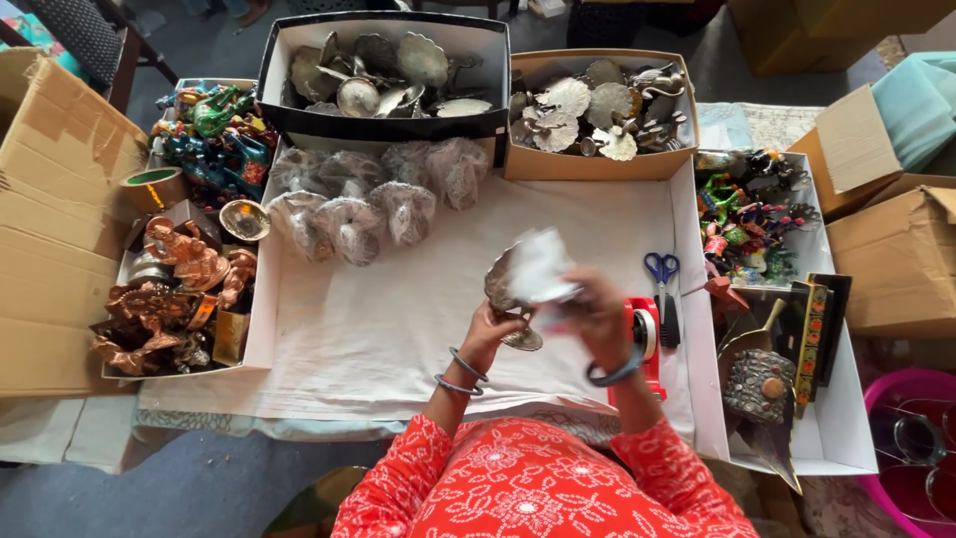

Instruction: The person wraps a silver decorative item in bubble wrap, securing it with tape from a dispenser. They then place the wrapped item into a box and pick up another silver decoration to wipe it with a cloth.

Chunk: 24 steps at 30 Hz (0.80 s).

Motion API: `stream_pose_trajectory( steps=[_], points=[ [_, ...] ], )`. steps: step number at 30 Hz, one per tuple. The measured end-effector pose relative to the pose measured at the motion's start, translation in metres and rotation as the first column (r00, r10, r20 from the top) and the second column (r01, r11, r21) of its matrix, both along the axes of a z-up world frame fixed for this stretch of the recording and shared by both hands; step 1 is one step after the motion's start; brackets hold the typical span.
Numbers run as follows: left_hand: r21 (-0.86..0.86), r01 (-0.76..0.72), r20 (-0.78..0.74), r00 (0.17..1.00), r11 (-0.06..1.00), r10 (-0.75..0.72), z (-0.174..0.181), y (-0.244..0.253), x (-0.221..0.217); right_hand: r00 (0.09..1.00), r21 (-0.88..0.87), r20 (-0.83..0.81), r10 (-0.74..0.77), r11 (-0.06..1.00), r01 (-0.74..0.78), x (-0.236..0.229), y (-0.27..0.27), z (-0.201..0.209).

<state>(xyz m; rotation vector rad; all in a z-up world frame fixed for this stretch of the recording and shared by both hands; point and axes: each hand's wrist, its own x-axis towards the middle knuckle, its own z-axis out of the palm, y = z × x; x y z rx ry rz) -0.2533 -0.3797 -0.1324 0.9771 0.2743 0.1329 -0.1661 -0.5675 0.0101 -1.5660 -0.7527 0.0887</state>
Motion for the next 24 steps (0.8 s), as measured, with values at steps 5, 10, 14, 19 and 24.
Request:
stream_pose_trajectory(
  steps=[5,10,14,19,24],
  points=[
    [-0.233,0.042,0.052,0.998,0.972,-0.03,0.017,-0.006,-0.002,0.959,-0.005,0.018,-0.283,0.959,0.284,0.016,-0.023,-0.007],
    [-0.337,0.094,0.028,0.996,0.937,-0.09,0.029,-0.01,-0.007,0.785,-0.324,0.618,-0.037,0.898,0.297,0.0,-0.002,-0.082],
    [-0.248,0.191,0.028,0.981,0.95,-0.191,0.027,0.003,-0.012,0.773,-0.396,0.633,0.038,0.874,0.281,0.009,0.005,-0.066],
    [-0.189,0.287,0.006,0.957,0.939,-0.291,0.028,0.011,-0.015,0.66,-0.434,0.717,0.226,0.885,0.168,0.03,0.021,-0.023],
    [-0.079,0.244,0.061,0.969,0.967,-0.24,0.025,0.002,-0.012,0.794,-0.311,0.605,0.058,0.935,0.168,0.04,0.03,-0.052]
  ],
)
